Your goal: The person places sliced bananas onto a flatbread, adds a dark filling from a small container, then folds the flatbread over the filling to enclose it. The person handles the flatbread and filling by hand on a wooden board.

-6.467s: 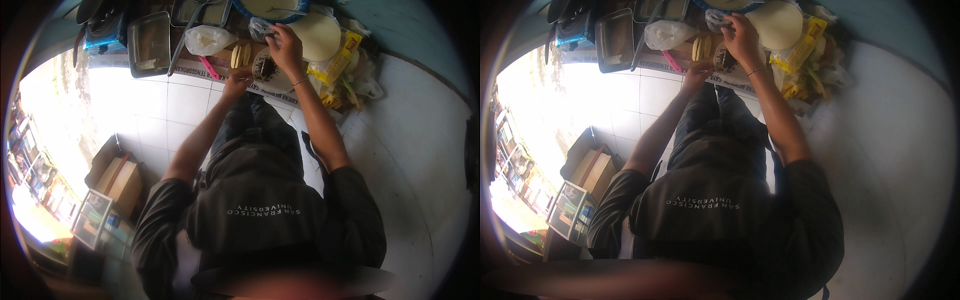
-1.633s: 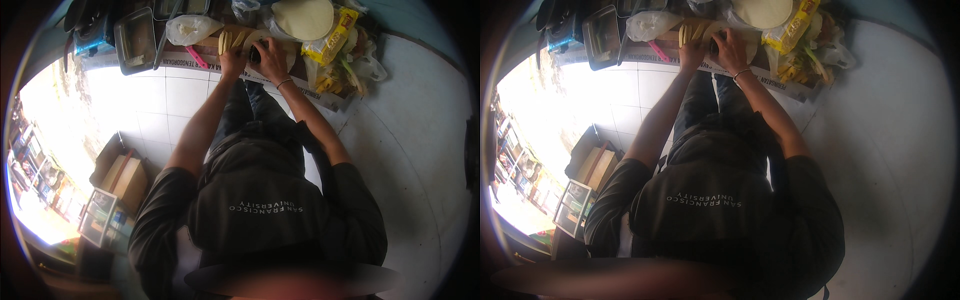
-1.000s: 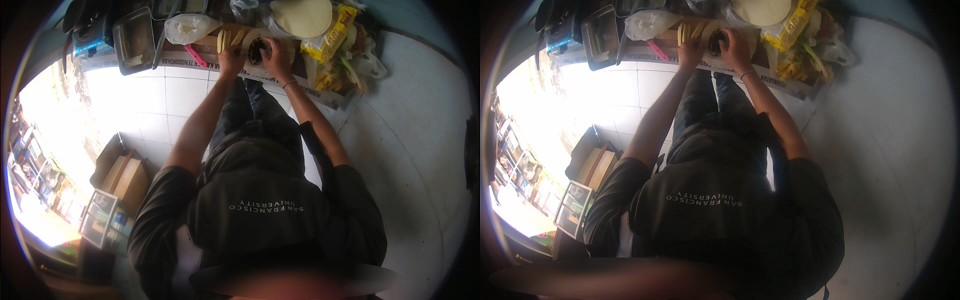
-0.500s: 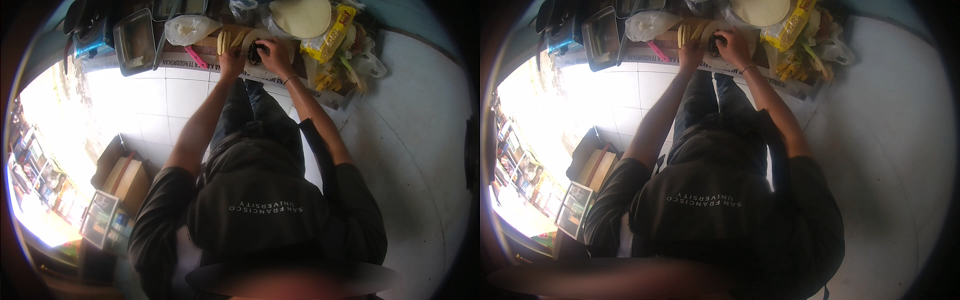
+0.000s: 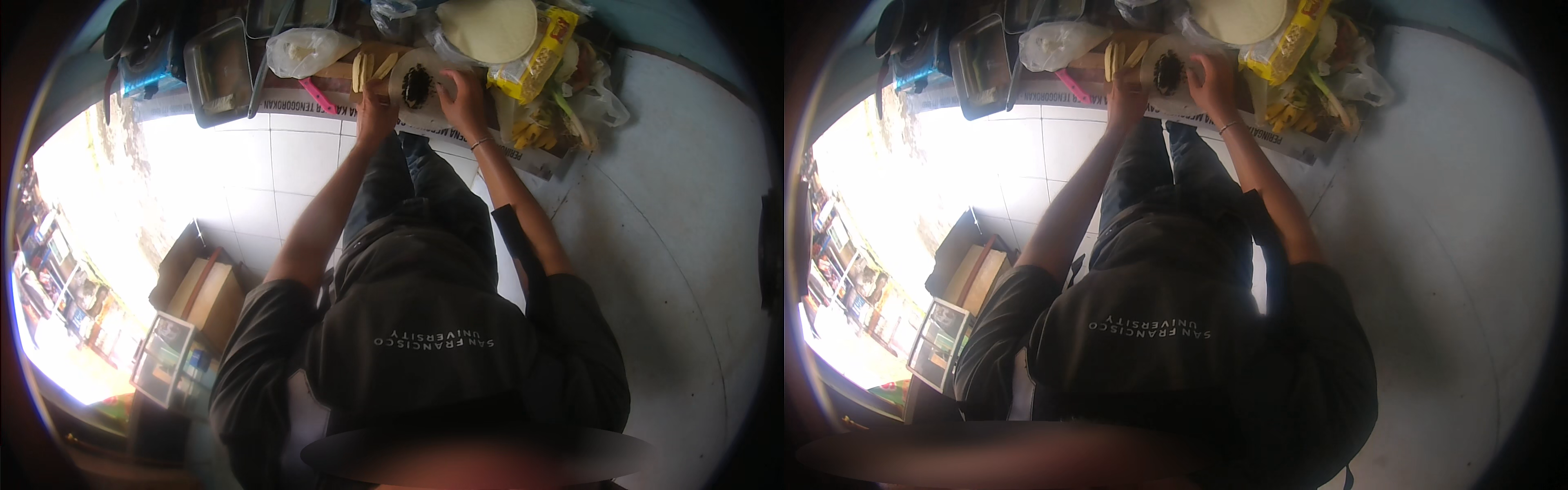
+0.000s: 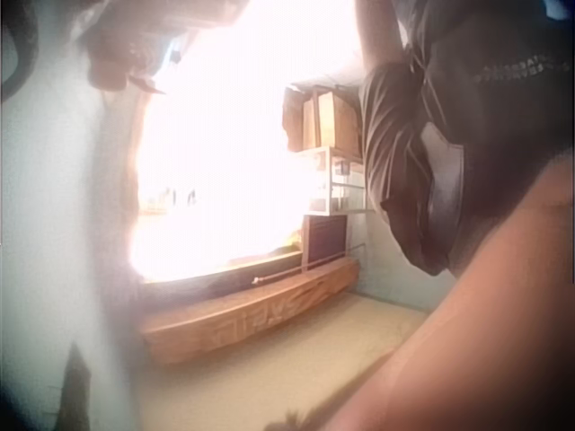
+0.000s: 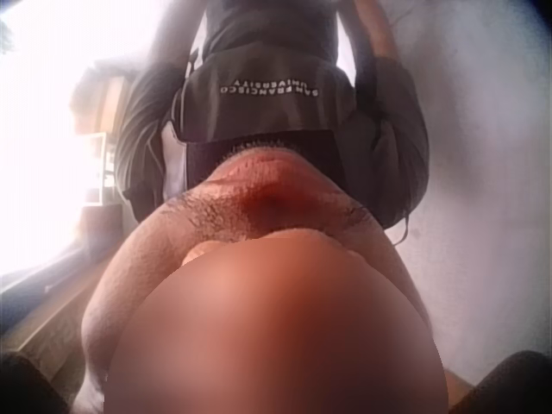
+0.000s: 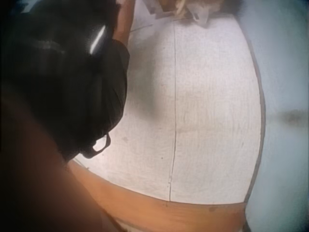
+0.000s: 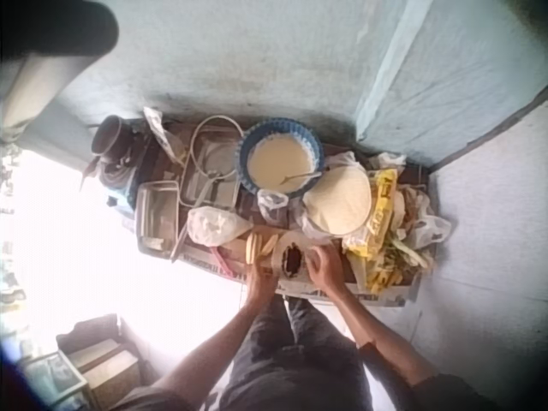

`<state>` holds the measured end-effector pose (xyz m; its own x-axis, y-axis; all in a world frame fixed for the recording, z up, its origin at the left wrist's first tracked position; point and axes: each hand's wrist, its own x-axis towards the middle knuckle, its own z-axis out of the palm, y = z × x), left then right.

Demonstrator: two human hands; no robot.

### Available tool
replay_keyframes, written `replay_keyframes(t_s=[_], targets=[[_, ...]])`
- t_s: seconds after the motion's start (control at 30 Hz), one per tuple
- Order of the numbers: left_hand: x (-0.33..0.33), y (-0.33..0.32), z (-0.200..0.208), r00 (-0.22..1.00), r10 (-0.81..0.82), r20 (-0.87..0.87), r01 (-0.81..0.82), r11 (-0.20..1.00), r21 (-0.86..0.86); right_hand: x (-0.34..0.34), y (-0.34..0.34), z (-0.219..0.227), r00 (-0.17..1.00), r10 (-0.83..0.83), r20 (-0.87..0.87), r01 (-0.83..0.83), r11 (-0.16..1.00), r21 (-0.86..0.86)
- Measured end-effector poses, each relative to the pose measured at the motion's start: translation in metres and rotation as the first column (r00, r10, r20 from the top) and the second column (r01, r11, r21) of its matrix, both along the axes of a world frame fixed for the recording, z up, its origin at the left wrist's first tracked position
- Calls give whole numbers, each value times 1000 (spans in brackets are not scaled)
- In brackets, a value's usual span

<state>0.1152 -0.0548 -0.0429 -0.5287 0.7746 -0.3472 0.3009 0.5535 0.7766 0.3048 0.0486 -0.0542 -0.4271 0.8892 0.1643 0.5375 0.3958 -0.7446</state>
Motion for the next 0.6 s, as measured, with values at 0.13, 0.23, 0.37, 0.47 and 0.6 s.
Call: replay_keyframes(t_s=[0.13,0.23,0.37,0.47,0.6], targets=[[2,-25,-4,990,-123,71,125,992,-29,20,-20,8,994,39,100,-34,998,-50],[0,-38,-10,949,-314,-43,316,944,97,29,-29,16,975,128,181,-120,991,-53],[3,-41,-12,925,-339,-170,367,914,174,40,-41,29,933,256,254,-238,966,-101],[4,-35,-10,939,-309,-151,331,931,153,45,-45,29,915,280,290,-262,960,-100],[4,-29,-5,941,-283,-187,317,929,189,51,-50,19,923,236,303,-208,970,-122]])
